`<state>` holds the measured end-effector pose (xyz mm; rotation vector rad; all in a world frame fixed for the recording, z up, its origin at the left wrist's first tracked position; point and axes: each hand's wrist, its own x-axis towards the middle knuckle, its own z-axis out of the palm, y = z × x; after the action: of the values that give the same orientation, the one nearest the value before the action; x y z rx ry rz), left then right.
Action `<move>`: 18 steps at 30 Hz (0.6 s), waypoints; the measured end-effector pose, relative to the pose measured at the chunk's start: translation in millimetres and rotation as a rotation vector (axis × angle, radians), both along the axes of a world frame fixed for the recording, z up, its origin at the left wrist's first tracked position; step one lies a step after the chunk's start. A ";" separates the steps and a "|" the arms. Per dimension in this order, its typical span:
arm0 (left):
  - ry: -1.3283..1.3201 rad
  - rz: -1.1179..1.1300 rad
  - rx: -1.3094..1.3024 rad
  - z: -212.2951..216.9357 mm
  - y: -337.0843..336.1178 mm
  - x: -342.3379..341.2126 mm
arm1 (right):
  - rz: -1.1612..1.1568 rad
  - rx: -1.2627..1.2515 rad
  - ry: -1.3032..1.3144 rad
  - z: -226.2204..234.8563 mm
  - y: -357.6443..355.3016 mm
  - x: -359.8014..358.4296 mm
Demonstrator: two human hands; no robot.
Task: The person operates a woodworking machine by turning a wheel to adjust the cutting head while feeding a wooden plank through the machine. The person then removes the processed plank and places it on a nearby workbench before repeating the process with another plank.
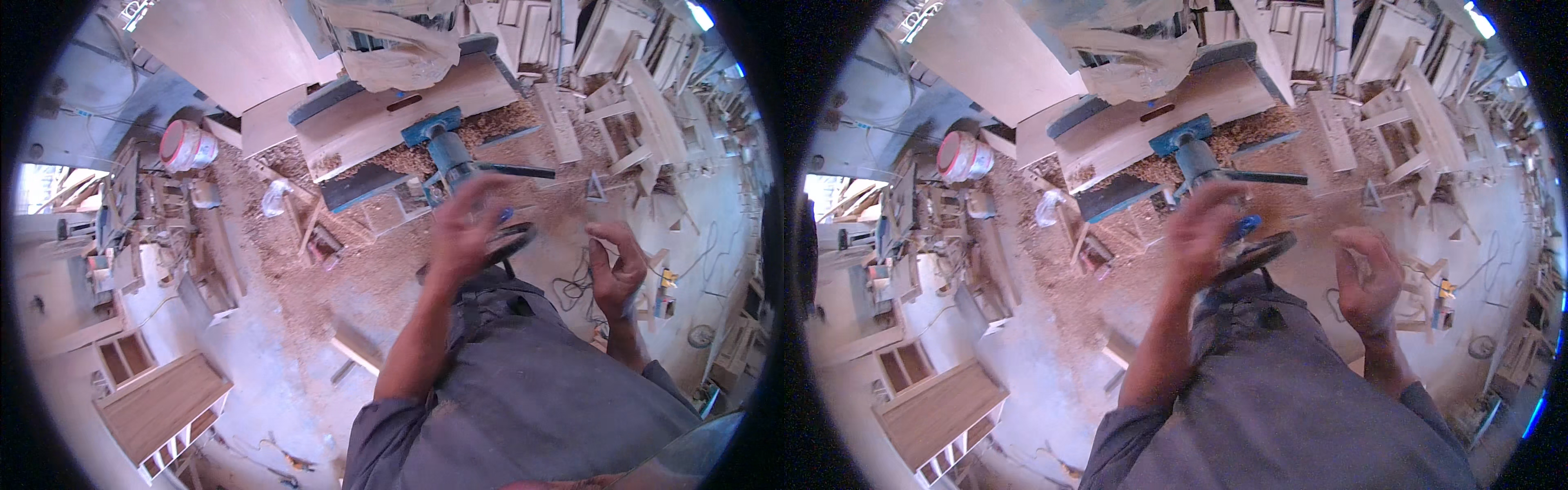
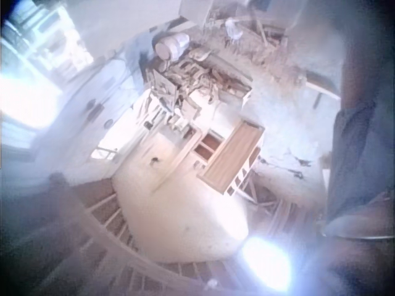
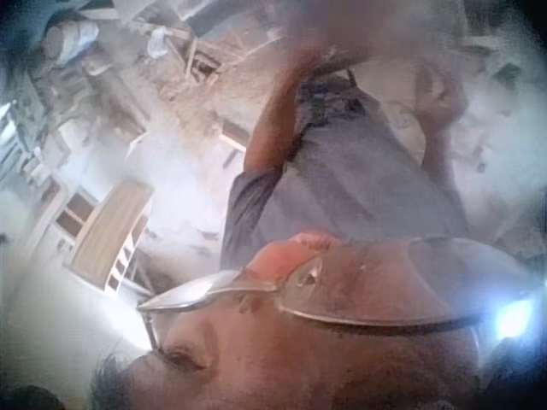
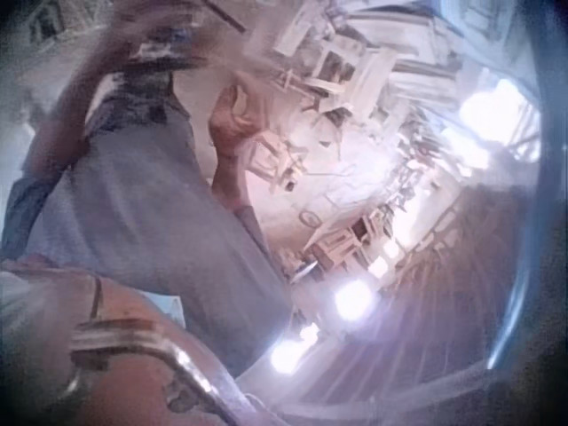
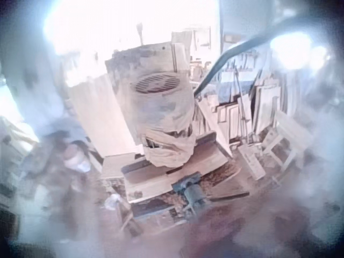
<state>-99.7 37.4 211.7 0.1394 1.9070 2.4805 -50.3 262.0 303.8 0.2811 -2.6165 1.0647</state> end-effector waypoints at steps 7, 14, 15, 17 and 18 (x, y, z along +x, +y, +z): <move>-0.330 0.810 -0.218 -92.7 -228.2 -42.4 | 0.361 -0.056 -0.044 -13.7 -45.5 -12.0; -0.529 0.388 -0.420 -127.1 -290.8 -149.3 | 0.181 -0.135 -0.067 -23.1 -93.5 9.8; -0.466 0.377 -0.450 -132.3 -301.9 -150.6 | 0.129 -0.132 -0.080 -28.7 -106.9 15.1; -0.444 0.344 -0.387 -141.7 -311.3 -156.3 | 0.015 -0.127 -0.110 -41.4 -144.0 27.0; -0.491 0.337 -0.309 -144.8 -314.8 -156.3 | -0.033 -0.140 -0.130 -51.1 -167.8 32.8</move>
<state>-256.0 -277.5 66.9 -0.7733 2.1657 2.0606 -17.4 94.1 252.7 0.1410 -2.6320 1.2876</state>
